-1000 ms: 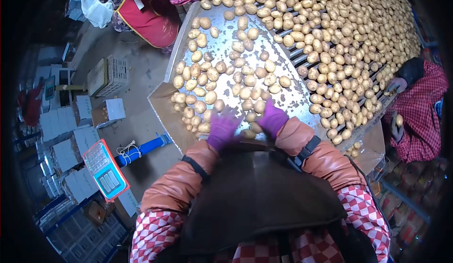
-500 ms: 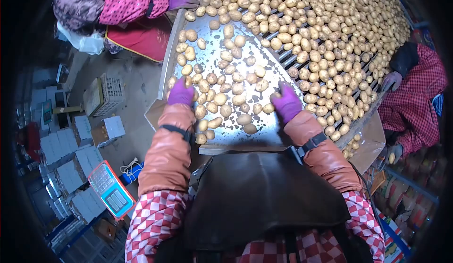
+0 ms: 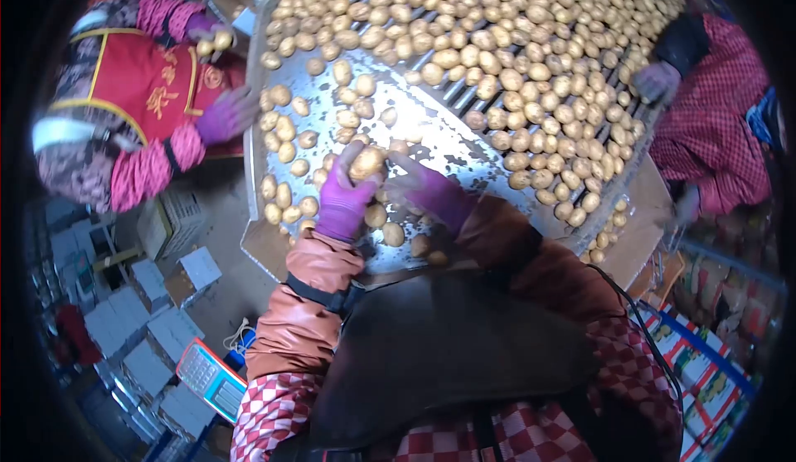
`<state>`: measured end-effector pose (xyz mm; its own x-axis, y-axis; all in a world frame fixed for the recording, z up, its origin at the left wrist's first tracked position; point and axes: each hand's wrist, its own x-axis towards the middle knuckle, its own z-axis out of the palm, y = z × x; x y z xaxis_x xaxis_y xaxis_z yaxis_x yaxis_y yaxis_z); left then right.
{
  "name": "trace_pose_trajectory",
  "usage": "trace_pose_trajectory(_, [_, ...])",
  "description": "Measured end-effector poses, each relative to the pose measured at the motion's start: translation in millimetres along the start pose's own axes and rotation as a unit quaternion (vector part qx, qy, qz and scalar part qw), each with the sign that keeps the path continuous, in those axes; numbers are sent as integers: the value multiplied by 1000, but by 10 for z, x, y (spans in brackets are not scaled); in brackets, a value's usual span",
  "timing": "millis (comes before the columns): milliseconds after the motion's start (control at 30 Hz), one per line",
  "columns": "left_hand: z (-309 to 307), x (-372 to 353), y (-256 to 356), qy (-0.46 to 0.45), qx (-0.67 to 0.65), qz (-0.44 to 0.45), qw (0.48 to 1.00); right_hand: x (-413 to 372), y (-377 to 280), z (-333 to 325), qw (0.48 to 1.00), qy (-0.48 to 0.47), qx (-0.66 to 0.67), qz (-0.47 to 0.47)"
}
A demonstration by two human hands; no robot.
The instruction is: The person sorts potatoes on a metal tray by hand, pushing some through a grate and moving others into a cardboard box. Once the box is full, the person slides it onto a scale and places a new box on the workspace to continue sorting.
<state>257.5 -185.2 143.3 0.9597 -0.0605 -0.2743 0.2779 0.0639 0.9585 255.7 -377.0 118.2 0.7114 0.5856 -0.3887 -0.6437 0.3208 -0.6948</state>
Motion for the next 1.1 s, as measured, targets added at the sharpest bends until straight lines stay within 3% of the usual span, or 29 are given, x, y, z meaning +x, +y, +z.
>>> trace_pose_trajectory(33, [161,14,-21,-26,16,-57,998,-43,-192,52,999,-2,-29,16])
trace_pose_trajectory(67, [351,-34,301,-90,269,-27,959,-56,-65,-40,995,77,-47,-33])
trace_pose_trajectory(133, [480,-18,289,-210,230,96,945,-89,-8,-304,979,141,-78,-128])
trace_pose_trajectory(167, [442,51,391,-239,223,-62,943,-223,11,-462,989,98,-7,-110])
trace_pose_trajectory(200, [289,244,39,-176,251,50,951,-479,-229,-306,983,169,-35,-61])
trace_pose_trajectory(233, [141,436,-308,-99,290,157,939,-599,-223,-316,974,191,-39,-112])
trace_pose_trajectory(267, [213,445,-56,-20,293,94,951,-711,-213,-336,962,215,-44,-163])
trace_pose_trajectory(300, [-18,659,-318,1,390,234,891,-833,-217,-376,959,229,-39,-164])
trace_pose_trajectory(333, [-171,750,-561,-7,526,237,817,-974,-231,-439,954,247,-36,-167])
trace_pose_trajectory(367, [-161,700,-835,29,654,310,689,-1176,-256,-500,938,283,-44,-195])
trace_pose_trajectory(433, [86,475,-739,-65,605,284,741,-1662,-310,-548,887,367,-75,-270])
trace_pose_trajectory(467, [234,275,-639,-99,579,238,774,-2032,-461,-451,841,430,-133,-301])
trace_pose_trajectory(500, [239,189,-723,-130,532,250,799,-2403,-608,-354,784,497,-191,-319])
trace_pose_trajectory(533, [480,0,-437,-134,568,225,780,-2884,-767,-384,725,550,-280,-305])
trace_pose_trajectory(567, [508,-35,-454,-131,553,263,780,-3366,-924,-409,653,605,-360,-280])
trace_pose_trajectory(633, [494,-67,-549,-95,589,286,750,-4185,-1051,-661,422,686,-421,-417])
trace_pose_trajectory(733, [465,-8,-673,-61,587,299,750,-5126,-1587,-544,232,756,-299,-534])
trace_pose_trajectory(767, [435,34,-735,-58,578,313,751,-5570,-1633,-756,223,760,-328,-515])
trace_pose_trajectory(800, [424,50,-749,-61,578,311,752,-5955,-1587,-935,198,834,-346,-381])
trace_pose_trajectory(900, [381,67,-788,-68,572,295,763,-7023,-740,-1850,353,864,-329,-142])
trace_pose_trajectory(967, [381,8,-794,-68,567,291,768,-6860,-39,-1985,443,813,-340,-163])
trace_pose_trajectory(1000, [378,-31,-798,-70,565,288,770,-6618,273,-1905,527,791,-207,-233])
trace_pose_trajectory(1033, [365,-65,-822,-67,578,284,762,-6349,562,-1799,576,760,-59,-296])
trace_pose_trajectory(1067, [377,-100,-790,-69,610,260,745,-6152,834,-1738,616,692,191,-326])
trace_pose_trajectory(1100, [348,-110,-846,-56,619,266,737,-6181,1205,-1696,657,656,246,-278])
